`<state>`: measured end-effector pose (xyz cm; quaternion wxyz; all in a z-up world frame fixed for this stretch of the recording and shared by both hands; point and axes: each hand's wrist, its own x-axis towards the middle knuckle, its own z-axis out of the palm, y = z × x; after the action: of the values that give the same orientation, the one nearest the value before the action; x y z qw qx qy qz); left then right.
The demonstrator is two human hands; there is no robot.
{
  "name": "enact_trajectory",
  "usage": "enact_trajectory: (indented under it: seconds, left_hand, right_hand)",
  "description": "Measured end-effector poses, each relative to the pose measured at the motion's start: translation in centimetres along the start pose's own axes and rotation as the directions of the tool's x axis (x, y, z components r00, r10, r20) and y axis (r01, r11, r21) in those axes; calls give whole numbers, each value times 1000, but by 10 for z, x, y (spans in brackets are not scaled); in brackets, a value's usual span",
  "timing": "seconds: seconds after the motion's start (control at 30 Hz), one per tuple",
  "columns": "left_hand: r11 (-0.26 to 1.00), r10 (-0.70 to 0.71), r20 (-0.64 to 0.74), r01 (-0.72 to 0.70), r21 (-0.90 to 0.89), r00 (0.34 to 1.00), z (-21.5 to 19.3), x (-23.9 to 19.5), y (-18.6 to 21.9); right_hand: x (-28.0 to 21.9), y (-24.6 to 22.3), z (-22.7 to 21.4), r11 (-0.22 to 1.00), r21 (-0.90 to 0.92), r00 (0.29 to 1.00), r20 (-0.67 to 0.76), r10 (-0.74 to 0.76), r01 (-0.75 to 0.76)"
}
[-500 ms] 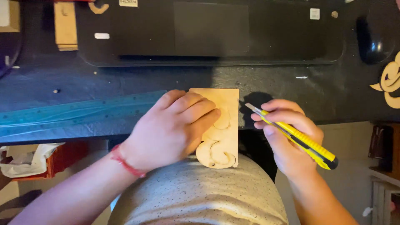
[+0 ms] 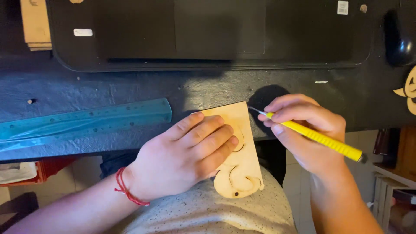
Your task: Cutting out a wooden shape using a utility knife on a production desk
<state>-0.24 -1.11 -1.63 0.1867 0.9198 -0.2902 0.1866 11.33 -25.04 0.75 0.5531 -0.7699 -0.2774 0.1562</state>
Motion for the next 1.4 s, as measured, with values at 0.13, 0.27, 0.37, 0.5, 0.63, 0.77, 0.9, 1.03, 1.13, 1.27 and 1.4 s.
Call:
enact_trajectory:
  seconds: [0.13, 0.27, 0.37, 0.5, 0.63, 0.77, 0.9, 1.03, 1.13, 1.27, 1.4]
  left_hand:
    - [1000, -1, 11, 1, 9, 1000, 5, -4, 0]
    - [998, 19, 31, -21, 63, 999, 4, -2, -3]
    - [997, 29, -1, -29, 71, 1000, 3, 1, -5]
    - [991, 33, -37, -28, 133, 999, 7, -2, -4]
    - [994, 7, -65, 0, 113, 998, 12, -7, -1]
    - [997, 16, -71, -11, 72, 997, 14, -12, 0]
    - [999, -2, -143, 9, 46, 990, 13, -12, 0]
    - [1000, 4, -194, -1, 14, 981, 14, -16, -2]
    - [1000, 22, -183, -21, 3, 983, 14, -18, -3]
    - [999, 39, -225, -36, 19, 974, 12, -16, -6]
    - [994, 106, -312, -104, 25, 944, 9, -16, -9]
  right_hand:
    - [8, 3, 1, 994, -24, 990, 91, -104, 107]
    - [6, 7, 0, 996, -33, 994, 76, -79, 81]
    - [7, 8, 1, 992, -85, 993, 76, -90, 97]
    - [8, 7, 2, 987, -98, 989, 93, -115, 124]
    - [9, 7, 3, 975, -123, 977, 125, -172, 187]
    - [9, 7, 2, 969, -142, 972, 152, -180, 201]
    - [10, 8, 1, 966, -130, 966, 164, -200, 222]
    - [6, 13, -2, 971, -127, 970, 157, -184, 205]
    - [3, 18, -5, 973, -120, 972, 149, -181, 199]
    - [-1, 23, -5, 976, -112, 979, 103, -174, 185]
    - [-14, 44, 1, 970, -70, 969, -68, -237, 233]
